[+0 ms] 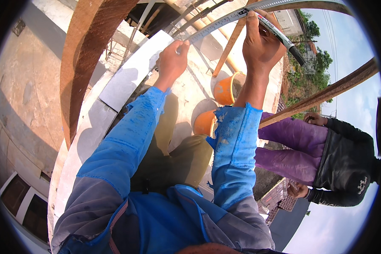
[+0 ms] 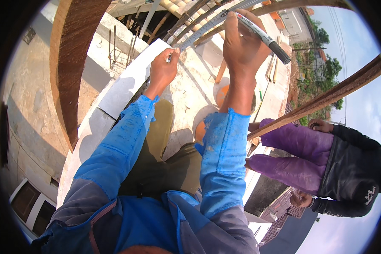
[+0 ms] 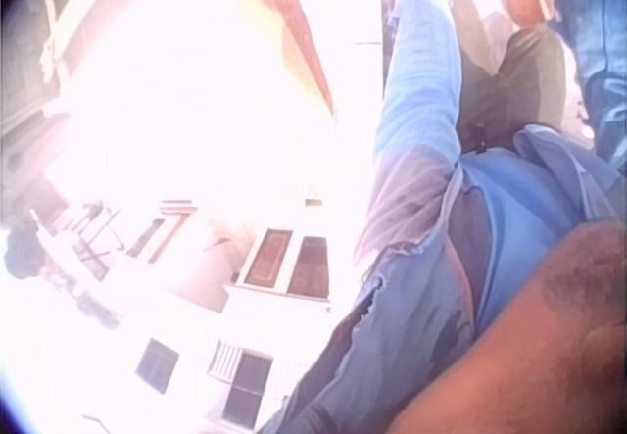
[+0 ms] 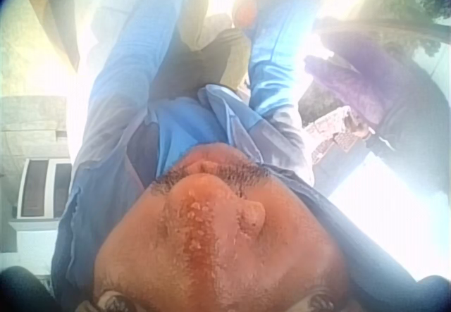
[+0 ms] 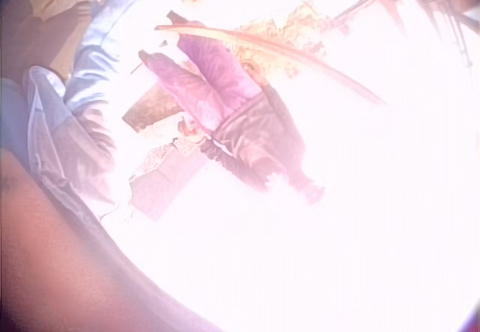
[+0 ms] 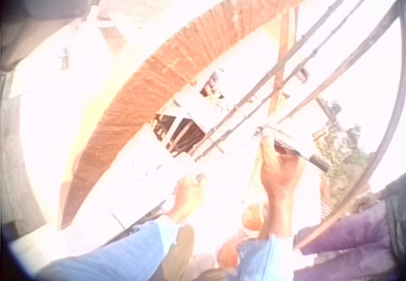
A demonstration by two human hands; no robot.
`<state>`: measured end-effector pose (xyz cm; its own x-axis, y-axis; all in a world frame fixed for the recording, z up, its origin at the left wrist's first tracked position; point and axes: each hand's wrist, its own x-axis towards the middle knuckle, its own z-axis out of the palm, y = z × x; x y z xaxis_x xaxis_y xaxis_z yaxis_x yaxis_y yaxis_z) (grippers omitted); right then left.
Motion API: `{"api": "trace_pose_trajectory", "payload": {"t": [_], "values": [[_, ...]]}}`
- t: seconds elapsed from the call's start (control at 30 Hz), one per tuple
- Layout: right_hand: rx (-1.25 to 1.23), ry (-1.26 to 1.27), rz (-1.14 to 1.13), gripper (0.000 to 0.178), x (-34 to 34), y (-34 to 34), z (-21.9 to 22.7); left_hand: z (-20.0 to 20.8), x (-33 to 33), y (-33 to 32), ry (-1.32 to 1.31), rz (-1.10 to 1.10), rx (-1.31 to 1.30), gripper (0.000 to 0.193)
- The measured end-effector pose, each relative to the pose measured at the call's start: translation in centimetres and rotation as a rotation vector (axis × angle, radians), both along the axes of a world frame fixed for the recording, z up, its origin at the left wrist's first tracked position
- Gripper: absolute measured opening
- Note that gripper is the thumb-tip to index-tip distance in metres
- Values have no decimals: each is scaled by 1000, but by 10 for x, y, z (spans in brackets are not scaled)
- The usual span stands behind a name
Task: The person places a white rectangular tile on a rooftop surface, uses a hammer to tap it into position, and then measures and marks a wall with a tape measure and marker. The person handles buckets of mortar and a trowel while working alongside another person.
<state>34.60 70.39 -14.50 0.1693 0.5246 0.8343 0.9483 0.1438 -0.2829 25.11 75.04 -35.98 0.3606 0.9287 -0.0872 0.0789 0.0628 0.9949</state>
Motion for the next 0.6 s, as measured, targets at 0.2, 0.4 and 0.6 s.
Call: {"api": "trace_pose_trajectory", "payload": {"t": [0.2, 0.4, 0.6], "values": [[-48, -128, -135, 24, -2, -4, 4, -9, 5, 1, -50, 108, 93, 43], [-10, -46, -128, 29, 2, -16, 0, -10, 6, -1, -69, 89, 106, 42], [3, -36, 23, 28, 1, -3, 3, -14, 8, 1, -80, 131, 133, 43]]}}
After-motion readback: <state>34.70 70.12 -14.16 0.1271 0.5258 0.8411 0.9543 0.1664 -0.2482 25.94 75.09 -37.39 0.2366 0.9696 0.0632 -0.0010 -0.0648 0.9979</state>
